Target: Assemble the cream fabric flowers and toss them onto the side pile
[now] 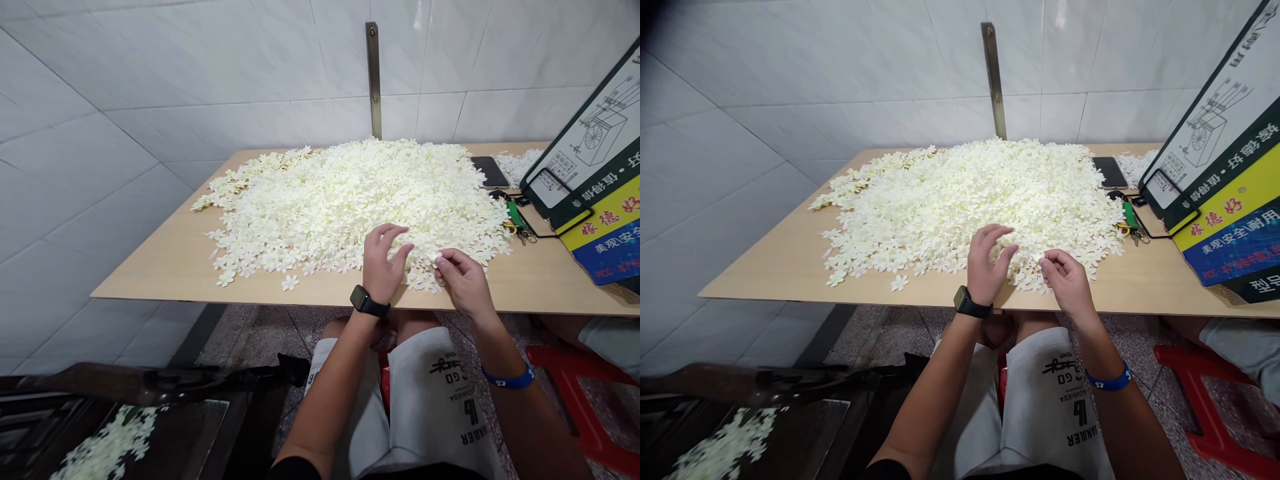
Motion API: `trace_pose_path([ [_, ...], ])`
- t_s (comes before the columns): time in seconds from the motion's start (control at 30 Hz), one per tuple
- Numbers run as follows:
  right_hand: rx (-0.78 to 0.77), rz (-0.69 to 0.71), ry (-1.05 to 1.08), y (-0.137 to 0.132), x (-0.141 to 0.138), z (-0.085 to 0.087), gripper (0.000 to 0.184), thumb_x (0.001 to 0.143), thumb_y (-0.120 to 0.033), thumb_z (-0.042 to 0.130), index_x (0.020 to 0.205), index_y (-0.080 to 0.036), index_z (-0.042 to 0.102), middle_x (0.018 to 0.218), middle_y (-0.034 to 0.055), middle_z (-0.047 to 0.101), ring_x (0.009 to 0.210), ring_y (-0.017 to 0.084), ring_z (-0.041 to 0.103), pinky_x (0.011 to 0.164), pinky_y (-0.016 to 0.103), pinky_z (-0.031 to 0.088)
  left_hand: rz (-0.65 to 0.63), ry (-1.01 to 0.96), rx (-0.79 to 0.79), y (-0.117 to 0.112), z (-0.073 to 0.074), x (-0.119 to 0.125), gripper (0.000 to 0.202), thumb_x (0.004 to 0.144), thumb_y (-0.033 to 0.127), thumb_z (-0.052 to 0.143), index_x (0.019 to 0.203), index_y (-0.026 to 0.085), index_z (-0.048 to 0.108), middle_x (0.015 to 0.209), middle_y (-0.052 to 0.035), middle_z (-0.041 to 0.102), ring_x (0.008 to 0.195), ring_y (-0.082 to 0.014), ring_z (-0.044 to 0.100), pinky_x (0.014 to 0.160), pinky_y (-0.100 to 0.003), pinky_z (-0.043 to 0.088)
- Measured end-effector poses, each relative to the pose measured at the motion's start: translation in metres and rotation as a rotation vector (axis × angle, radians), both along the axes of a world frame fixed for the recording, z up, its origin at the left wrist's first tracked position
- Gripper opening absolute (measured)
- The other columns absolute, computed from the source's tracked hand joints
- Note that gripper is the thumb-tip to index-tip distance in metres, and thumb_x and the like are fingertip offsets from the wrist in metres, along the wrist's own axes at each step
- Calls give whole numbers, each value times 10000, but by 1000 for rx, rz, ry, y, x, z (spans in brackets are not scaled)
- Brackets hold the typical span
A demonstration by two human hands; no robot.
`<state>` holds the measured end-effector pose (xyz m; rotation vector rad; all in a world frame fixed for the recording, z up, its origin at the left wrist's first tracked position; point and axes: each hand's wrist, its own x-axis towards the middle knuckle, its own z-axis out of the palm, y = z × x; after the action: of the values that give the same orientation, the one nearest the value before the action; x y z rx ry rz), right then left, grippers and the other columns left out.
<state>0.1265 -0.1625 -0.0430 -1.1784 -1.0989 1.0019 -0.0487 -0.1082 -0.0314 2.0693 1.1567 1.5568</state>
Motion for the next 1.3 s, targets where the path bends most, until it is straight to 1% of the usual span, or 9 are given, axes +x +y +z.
trace_pose_path([
  [0.13,-17,1,-15,-1,-2,3,329,845,-516,749,852,-205,644,630,-35,535,575,113,470,547,249,376,-242,118,123,-4,0,1,158,952,345,680,998,238,787,969,-59,757,952,-180,679,882,-343,555],
  [0.2,-20,3,-22,-1,-3,4,339,833,-524,757,842,-203,648,628,-33,532,564,110,451,525,246,354,-284,143,151,-5,0,1,141,945,325,691,978,234,793,937,-54,771,918,-173,686,846,-331,563],
  [0.3,-13,9,-23,-1,-5,5,327,808,-501,781,823,-200,657,625,-31,531,562,108,446,517,242,351,-271,117,171,-5,-1,1,111,942,276,694,936,225,793,896,-47,777,879,-161,693,811,-315,573],
  [0.4,-3,26,-12,-1,-5,7,300,786,-466,799,853,-200,679,653,-24,556,580,113,477,533,244,391,-232,65,174,-5,-1,1,84,922,234,715,902,206,791,878,-49,777,864,-157,702,795,-300,581],
  [0.5,10,32,-6,-2,-4,8,271,784,-428,800,898,-202,703,708,-13,593,610,116,511,561,249,432,-220,-3,135,-5,-1,1,60,899,202,737,877,195,792,871,-50,780,864,-158,710,782,-289,582],
  [0.63,26,42,9,-2,-4,8,228,783,-386,796,899,-203,725,684,-16,594,605,115,521,567,249,449,-242,-45,56,-5,0,1,75,895,196,736,850,209,795,859,-42,781,857,-158,718,786,-292,583],
  [0.77,19,39,51,-2,-4,8,199,747,-348,806,862,-201,736,642,-22,592,578,111,518,544,244,444,-274,-55,23,-5,1,0,83,894,212,740,836,217,799,855,-44,783,865,-166,718,805,-306,583],
  [1.07,14,40,69,-1,-4,7,209,749,-369,829,841,-200,748,618,-22,600,567,105,531,545,239,447,-304,-55,-11,-6,2,-2,83,892,219,743,837,218,805,862,-46,786,869,-165,721,823,-307,586],
  [1.3,28,42,81,-2,-1,2,222,758,-387,840,850,-204,756,608,-24,602,564,111,541,554,250,449,-347,-73,-64,-6,4,-2,85,889,234,749,827,222,806,854,-43,789,863,-170,719,832,-322,581],
])
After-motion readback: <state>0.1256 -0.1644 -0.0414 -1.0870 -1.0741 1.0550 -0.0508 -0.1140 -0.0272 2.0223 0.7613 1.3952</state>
